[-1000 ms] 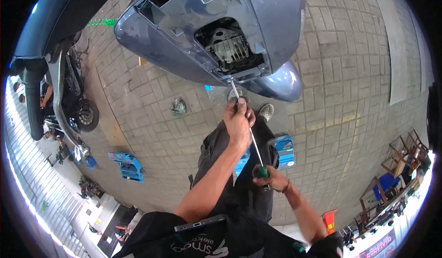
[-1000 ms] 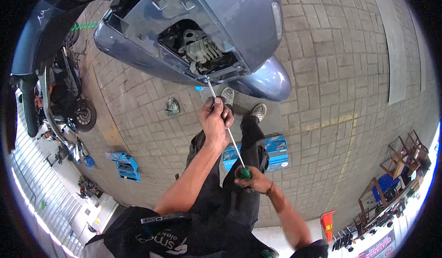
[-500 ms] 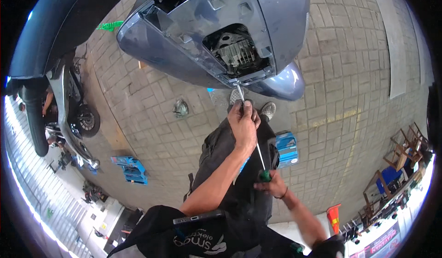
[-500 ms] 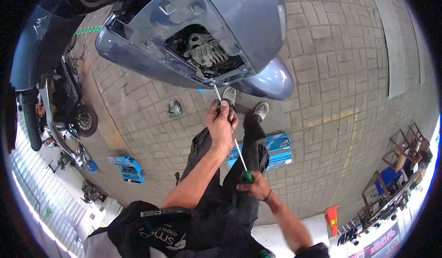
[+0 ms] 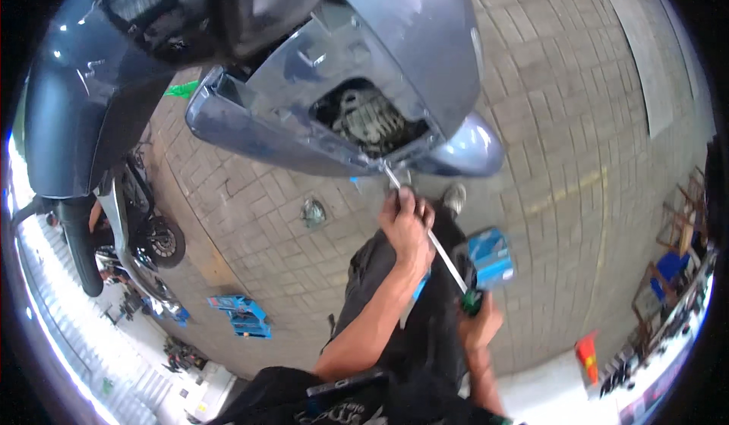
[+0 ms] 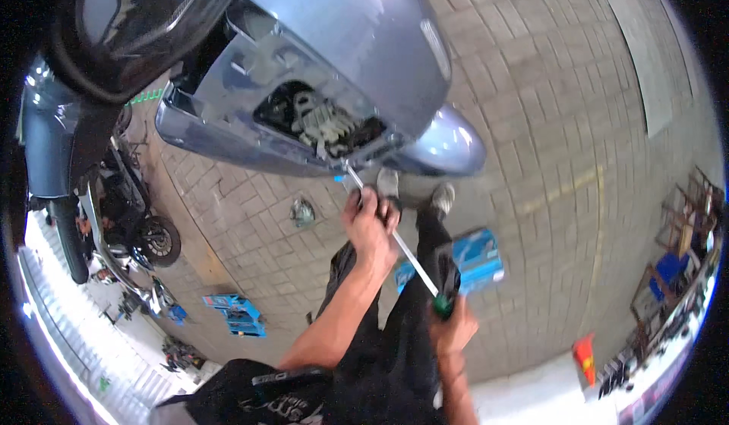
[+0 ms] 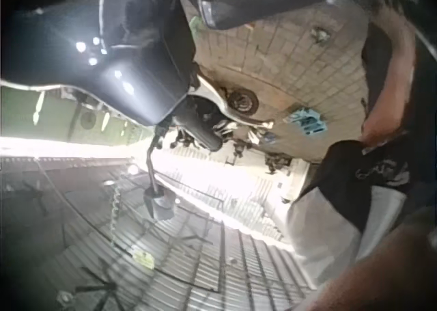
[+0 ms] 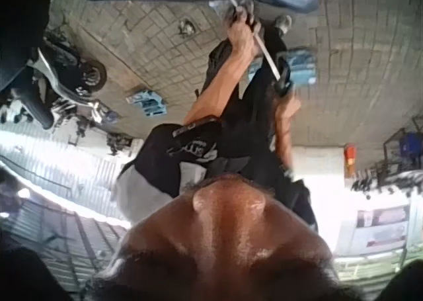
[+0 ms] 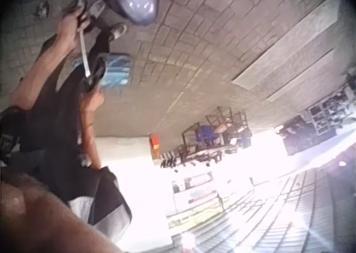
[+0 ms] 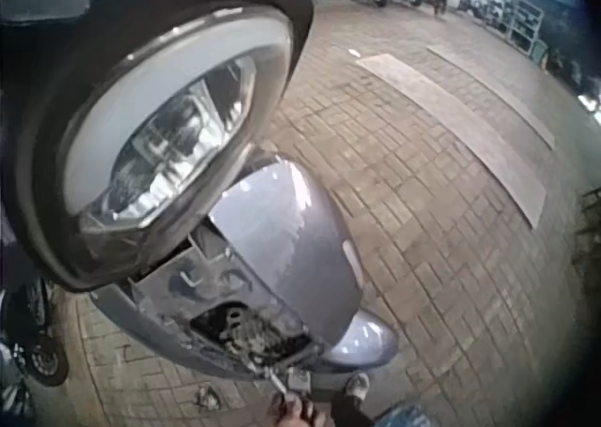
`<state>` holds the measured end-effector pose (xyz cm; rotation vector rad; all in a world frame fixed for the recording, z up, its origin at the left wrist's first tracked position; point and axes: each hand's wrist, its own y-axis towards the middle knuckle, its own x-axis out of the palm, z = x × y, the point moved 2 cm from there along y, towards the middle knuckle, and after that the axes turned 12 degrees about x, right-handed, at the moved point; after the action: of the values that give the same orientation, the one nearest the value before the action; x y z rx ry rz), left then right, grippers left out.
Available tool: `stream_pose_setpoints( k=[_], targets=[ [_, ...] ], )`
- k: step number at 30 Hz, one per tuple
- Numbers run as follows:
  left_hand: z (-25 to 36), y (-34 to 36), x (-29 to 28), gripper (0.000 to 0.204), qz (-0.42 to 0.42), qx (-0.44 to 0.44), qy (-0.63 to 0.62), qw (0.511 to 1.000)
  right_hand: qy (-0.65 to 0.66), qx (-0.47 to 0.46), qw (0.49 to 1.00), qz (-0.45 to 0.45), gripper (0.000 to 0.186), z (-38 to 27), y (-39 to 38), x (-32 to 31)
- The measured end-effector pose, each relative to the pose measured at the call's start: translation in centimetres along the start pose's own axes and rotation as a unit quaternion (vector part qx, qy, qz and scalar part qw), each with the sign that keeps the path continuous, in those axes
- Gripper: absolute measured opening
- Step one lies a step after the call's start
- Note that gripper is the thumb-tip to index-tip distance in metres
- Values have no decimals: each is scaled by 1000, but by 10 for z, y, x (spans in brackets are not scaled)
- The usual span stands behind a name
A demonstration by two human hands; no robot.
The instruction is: The person uses a long-handled screwdriver to unscrew fasteners from the front panel of a motorcycle, then reaches into a metal tray to retrieve a screw and places it into a side panel hole.
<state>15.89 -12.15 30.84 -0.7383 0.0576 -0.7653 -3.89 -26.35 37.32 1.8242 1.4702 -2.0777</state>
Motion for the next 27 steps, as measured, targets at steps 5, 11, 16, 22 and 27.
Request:
stream_pose_setpoints(
  k=[5,11,16,22,27],
  targets=[
    [-9,2,-10,19,-41,-14,11,999,103,-31,979,-172,27,5,11,26],
    [4,3,-11,22,-107,-3,83,991,249,74,628,-734,26,23,34,31],
    [3,14,-8,26,-94,-6,107,990,197,9,682,-704,32,22,64,38],
    [7,15,-2,20,-93,-19,100,991,151,68,964,-207,47,7,16,25],
    [11,12,-5,23,-90,-21,158,983,103,93,958,-251,34,5,8,26]
  ],
)
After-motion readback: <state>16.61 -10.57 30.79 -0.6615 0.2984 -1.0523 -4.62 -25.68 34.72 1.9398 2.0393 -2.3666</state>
